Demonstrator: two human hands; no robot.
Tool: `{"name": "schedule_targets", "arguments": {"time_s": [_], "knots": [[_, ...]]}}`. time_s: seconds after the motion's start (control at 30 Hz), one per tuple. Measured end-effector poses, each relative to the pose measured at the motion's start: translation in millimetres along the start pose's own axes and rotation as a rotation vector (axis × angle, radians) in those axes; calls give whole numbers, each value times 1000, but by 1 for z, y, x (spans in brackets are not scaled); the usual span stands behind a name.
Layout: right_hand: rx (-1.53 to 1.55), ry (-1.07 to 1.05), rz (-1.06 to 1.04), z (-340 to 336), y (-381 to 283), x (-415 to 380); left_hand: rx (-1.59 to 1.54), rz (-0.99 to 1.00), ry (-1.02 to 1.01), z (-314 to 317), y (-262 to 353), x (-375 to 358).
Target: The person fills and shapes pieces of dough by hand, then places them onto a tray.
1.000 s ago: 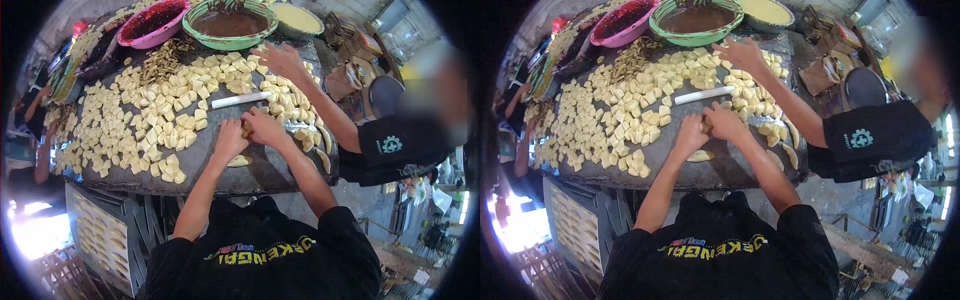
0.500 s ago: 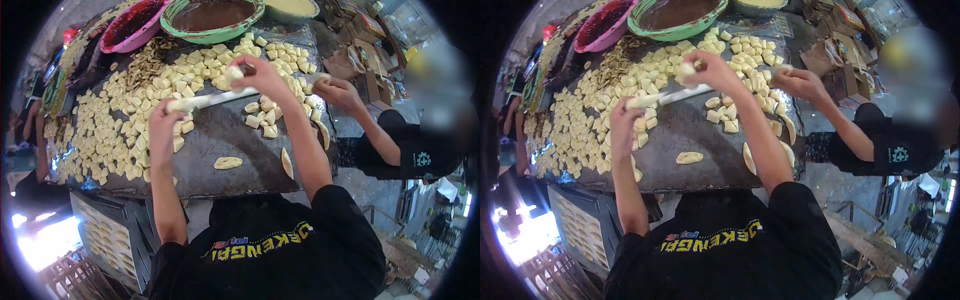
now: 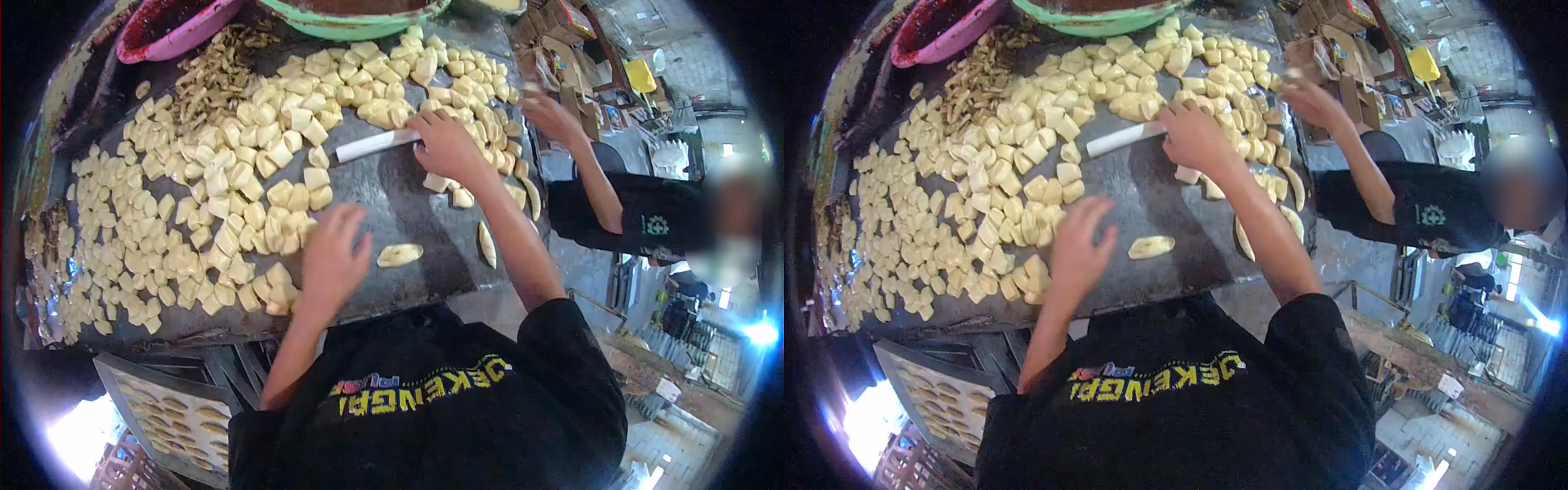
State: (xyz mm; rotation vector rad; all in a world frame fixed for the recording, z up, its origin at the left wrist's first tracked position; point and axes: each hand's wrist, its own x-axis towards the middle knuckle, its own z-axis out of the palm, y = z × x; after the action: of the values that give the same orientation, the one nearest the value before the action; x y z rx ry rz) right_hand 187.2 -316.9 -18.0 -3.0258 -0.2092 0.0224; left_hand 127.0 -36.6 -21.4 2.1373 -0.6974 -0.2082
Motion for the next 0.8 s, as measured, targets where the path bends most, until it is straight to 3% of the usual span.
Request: {"name": "schedule_targets", "arguments": {"time_s": [0.17, 0.27, 0.37, 0.43, 0.5, 0.57, 0.63, 0.7, 0.8], "knots": [[-93, 14, -143, 11, 10, 3, -44, -46, -5, 39, 14, -42], [-9, 255, -264, -4, 4, 0, 45, 5, -1, 40, 16, -55], [80, 357, -270, -43, -24, -28, 36, -7, 69, 44, 23, -75], [158, 227, -285, -57, -42, -70, 250, 116, 562, 42, 33, -86], [266, 143, -295, -55, -55, -119, 378, 155, 576, 43, 35, -96], [316, 155, -328, -33, -57, -156, 600, 171, 427, 41, 45, -100], [342, 145, -357, -9, -57, -179, 598, 125, 318, 45, 46, -99], [372, 128, -361, 4, -55, -187, 708, 138, 61, 48, 35, -96], [372, 178, -330, 16, -56, -188, 650, 82, -12, 48, 18, -91]]}}
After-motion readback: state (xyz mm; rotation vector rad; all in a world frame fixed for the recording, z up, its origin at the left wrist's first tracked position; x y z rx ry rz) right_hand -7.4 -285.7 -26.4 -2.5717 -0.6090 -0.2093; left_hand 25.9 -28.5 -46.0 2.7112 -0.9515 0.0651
